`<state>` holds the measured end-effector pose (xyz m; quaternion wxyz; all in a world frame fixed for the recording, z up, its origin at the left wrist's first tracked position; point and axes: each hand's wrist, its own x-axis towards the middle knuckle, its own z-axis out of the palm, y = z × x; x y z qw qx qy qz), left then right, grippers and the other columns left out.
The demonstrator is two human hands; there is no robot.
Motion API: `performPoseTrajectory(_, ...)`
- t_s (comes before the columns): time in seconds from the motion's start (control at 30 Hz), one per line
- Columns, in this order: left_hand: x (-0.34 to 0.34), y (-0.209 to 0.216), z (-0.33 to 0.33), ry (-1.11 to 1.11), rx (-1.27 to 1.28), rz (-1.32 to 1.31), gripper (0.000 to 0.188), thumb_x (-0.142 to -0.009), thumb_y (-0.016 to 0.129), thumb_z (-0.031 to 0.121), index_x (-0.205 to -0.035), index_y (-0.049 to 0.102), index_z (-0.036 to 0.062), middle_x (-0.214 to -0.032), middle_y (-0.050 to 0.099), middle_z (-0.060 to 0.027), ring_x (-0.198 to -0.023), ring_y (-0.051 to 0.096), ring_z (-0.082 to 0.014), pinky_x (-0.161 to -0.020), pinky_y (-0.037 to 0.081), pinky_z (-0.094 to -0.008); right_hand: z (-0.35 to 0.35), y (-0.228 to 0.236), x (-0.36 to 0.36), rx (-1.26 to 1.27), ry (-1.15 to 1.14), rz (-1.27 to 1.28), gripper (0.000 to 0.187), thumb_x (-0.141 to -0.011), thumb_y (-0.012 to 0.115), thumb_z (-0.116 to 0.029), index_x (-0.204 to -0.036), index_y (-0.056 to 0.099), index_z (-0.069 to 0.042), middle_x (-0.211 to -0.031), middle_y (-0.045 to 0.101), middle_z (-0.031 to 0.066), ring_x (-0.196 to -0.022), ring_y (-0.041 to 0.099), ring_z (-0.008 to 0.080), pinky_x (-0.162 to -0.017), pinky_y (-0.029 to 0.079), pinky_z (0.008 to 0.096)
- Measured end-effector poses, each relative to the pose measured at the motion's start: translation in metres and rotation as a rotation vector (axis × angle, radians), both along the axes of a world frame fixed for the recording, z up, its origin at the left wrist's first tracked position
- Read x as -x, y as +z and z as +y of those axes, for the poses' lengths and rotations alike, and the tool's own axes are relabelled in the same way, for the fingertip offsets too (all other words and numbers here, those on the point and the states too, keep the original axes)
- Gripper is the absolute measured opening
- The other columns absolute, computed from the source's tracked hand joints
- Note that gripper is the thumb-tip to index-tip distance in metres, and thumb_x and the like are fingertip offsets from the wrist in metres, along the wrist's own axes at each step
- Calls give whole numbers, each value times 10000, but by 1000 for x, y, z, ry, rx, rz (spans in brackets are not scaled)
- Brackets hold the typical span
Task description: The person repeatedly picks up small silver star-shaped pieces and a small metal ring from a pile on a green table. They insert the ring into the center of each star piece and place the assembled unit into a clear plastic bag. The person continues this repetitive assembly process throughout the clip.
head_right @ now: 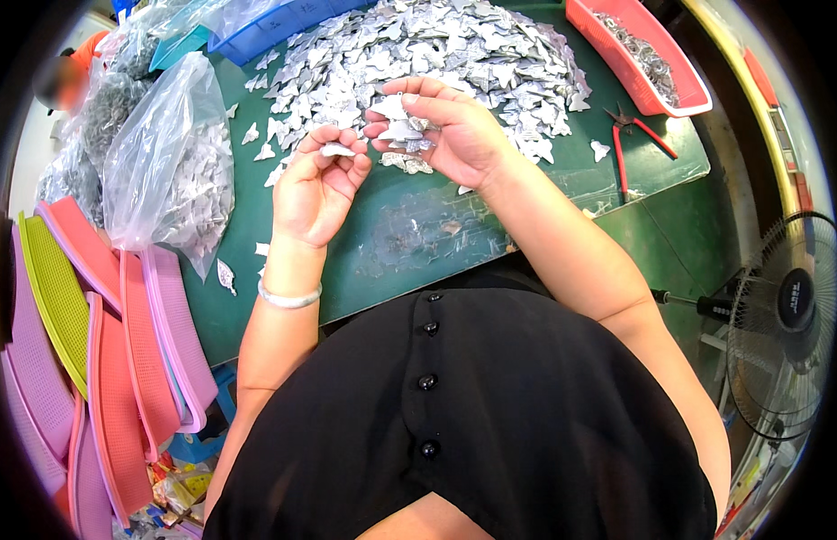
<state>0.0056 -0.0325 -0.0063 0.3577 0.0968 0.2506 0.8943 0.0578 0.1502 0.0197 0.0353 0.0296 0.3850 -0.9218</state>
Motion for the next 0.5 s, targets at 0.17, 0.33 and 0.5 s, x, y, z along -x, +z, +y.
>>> performPoseTrajectory(0.17,-1,13,1,-145,-170,-249,324,-873,424,298,-895,551,2,-908,568,-134,-909,545,-263,-807,448,-357,-1,2,-2,-8,14,2,239,-866,462,-109,-1088,480,-22,-1047,544,190,-952,568,272,-816,476,397)
performPoseTrajectory(0.33,-1,13,-1,-181,-79,-147,379,-869,447,372,-877,561,11,-791,569,-84,-755,543,-195,-649,441,-275,-2,4,-4,-21,1,-17,239,-858,457,-88,-1085,484,-19,-1036,550,188,-910,580,264,-785,485,389)
performPoseTrajectory(0.5,-6,13,2,87,401,125,195,-812,593,190,-910,545,29,-740,562,-24,-541,488,-87,-477,377,-186,-6,4,-6,-75,88,25,246,-839,448,-43,-1078,488,-2,-1007,559,180,-838,591,241,-734,497,369)
